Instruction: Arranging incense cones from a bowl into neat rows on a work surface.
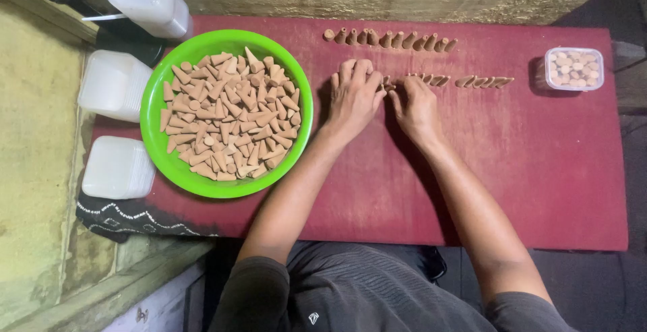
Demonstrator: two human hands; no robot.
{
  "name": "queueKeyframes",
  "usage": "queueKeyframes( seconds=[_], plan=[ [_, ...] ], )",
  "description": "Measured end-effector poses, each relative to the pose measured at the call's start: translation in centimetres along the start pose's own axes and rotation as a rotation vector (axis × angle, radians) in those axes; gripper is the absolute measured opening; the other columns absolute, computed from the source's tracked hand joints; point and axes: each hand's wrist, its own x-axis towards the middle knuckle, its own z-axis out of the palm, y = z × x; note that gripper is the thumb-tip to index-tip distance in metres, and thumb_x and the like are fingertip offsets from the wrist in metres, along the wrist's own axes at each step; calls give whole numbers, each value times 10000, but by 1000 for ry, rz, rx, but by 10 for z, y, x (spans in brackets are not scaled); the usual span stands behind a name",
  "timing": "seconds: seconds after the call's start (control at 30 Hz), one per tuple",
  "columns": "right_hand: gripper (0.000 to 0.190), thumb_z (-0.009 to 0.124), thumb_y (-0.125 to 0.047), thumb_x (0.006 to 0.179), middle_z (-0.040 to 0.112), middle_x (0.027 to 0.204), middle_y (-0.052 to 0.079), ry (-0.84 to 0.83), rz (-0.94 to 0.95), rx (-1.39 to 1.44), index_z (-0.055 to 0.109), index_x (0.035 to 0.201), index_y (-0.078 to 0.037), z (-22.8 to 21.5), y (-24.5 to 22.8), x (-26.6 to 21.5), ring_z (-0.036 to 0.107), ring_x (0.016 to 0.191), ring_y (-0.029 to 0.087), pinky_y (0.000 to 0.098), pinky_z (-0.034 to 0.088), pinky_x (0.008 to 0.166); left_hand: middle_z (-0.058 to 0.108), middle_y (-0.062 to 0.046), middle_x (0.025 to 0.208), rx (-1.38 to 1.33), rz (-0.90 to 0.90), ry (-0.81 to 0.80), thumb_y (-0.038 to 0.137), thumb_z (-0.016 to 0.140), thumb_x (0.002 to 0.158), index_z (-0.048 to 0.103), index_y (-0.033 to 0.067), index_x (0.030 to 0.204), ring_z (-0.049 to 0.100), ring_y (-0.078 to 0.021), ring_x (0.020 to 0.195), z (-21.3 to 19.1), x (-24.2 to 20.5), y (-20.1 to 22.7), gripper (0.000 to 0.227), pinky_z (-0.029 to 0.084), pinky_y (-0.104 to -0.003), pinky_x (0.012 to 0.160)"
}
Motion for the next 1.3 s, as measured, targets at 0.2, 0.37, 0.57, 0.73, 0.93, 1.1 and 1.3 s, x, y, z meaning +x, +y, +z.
queueKeyframes(
  seconds=[0.2,0.37,0.57,0.73,0.93,1.1,1.3],
  plan=[
    [213,760,-89,936,682,1025,155,2,5,-6,716,1145,-94,0,4,0,697,1037,401,475,563,900,448,3,1043,1,-8,0,216,787,801,605,169,869,449,-304,1163,12,1,-4,201,429,-452,825],
    [203,766,-98,937,680,1010,148,5,3,-14,724,1135,-96,3,6,1,702,1020,394,469,569,883,439,12,1036,-11,-18,-24,199,767,813,618,180,884,450,-294,1153,7,4,-1,165,426,-446,835],
    [221,779,-100,924,683,1024,131,9,13,-5,723,1137,-108,5,6,3,705,1027,382,458,571,886,438,9,1051,-27,-30,-28,199,773,802,618,198,935,457,-302,1156,4,2,-1,204,434,-452,836],
    [242,788,-92,912,681,1030,149,13,29,0,718,1143,-91,7,10,1,700,1030,400,473,571,884,443,7,1058,-28,-22,-8,213,788,792,604,209,956,459,-302,1167,7,0,-4,246,441,-458,834],
    [269,787,-89,903,677,1026,156,2,12,-24,711,1162,-92,1,4,0,698,1028,403,483,571,884,447,2,1067,-29,-21,-7,216,811,776,597,207,948,458,-316,1168,6,0,-3,275,448,-462,832],
    [246,775,-79,916,677,1025,174,-8,1,-8,716,1155,-76,0,4,-1,693,1028,430,502,570,883,451,-1,1069,-16,-10,7,207,807,778,588,193,924,464,-321,1157,2,1,-1,263,455,-466,828],
    [196,790,-150,937,652,1011,184,2,-11,-17,680,1079,-73,-5,0,-5,681,992,451,528,560,849,441,6,1082,-25,-12,-15,224,792,794,572,205,908,451,-317,1168,10,0,-5,249,445,-456,841]
  ],
)
